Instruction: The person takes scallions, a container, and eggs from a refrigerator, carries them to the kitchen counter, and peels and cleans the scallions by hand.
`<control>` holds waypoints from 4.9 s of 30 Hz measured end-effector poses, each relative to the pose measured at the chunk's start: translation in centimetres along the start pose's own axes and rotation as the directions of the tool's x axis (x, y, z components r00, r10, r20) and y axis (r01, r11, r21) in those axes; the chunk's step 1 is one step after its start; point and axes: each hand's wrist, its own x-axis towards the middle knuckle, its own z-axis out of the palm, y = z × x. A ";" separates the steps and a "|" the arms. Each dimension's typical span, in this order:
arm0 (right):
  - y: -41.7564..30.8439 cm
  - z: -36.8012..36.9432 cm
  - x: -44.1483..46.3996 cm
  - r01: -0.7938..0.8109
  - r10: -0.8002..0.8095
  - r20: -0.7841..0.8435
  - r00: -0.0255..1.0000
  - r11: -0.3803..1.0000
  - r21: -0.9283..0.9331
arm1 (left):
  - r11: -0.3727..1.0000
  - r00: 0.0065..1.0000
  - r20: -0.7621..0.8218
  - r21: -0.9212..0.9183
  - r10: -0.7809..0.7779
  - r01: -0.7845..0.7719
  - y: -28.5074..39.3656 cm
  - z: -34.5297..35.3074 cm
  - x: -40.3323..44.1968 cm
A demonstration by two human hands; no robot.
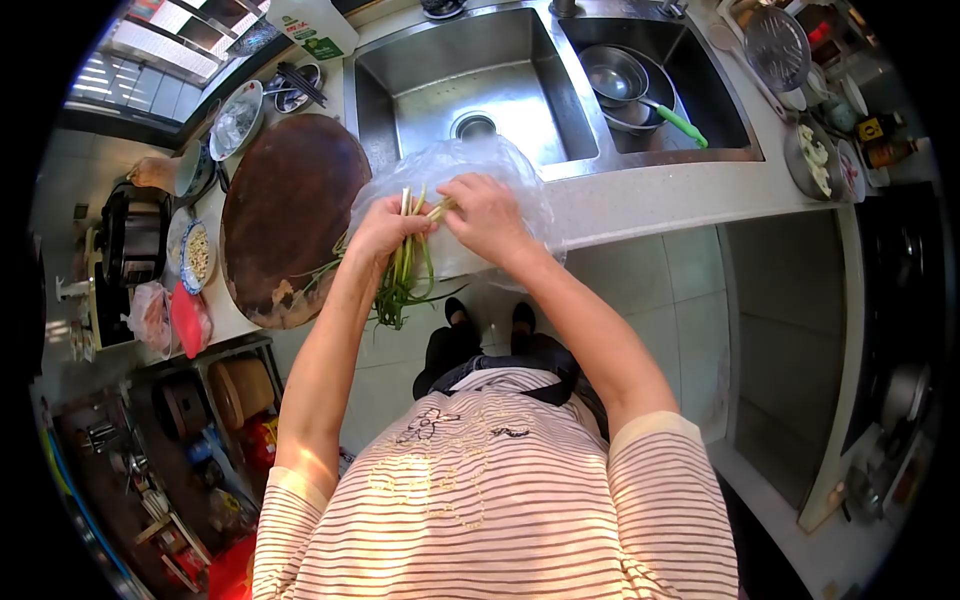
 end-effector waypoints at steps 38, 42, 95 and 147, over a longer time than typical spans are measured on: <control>-1.3 0.6 1.0 0.153 -0.157 0.094 0.983 0.987 0.049 | 0.974 0.990 0.137 -0.227 0.019 0.013 0.5 -1.4 -1.3; -0.8 1.0 0.9 0.043 -0.055 0.079 0.995 0.988 0.150 | 0.972 0.985 0.171 -0.232 0.002 0.039 0.7 -1.6 -1.4; -1.0 -0.7 1.3 -0.233 0.104 0.333 0.937 0.897 0.376 | 0.999 0.997 -0.068 0.027 0.022 -0.020 0.2 0.1 -2.7; 0.4 -0.2 0.9 -0.600 0.394 0.473 0.788 0.662 0.449 | 0.967 0.948 -0.195 0.067 0.253 -0.244 -0.7 1.4 -2.0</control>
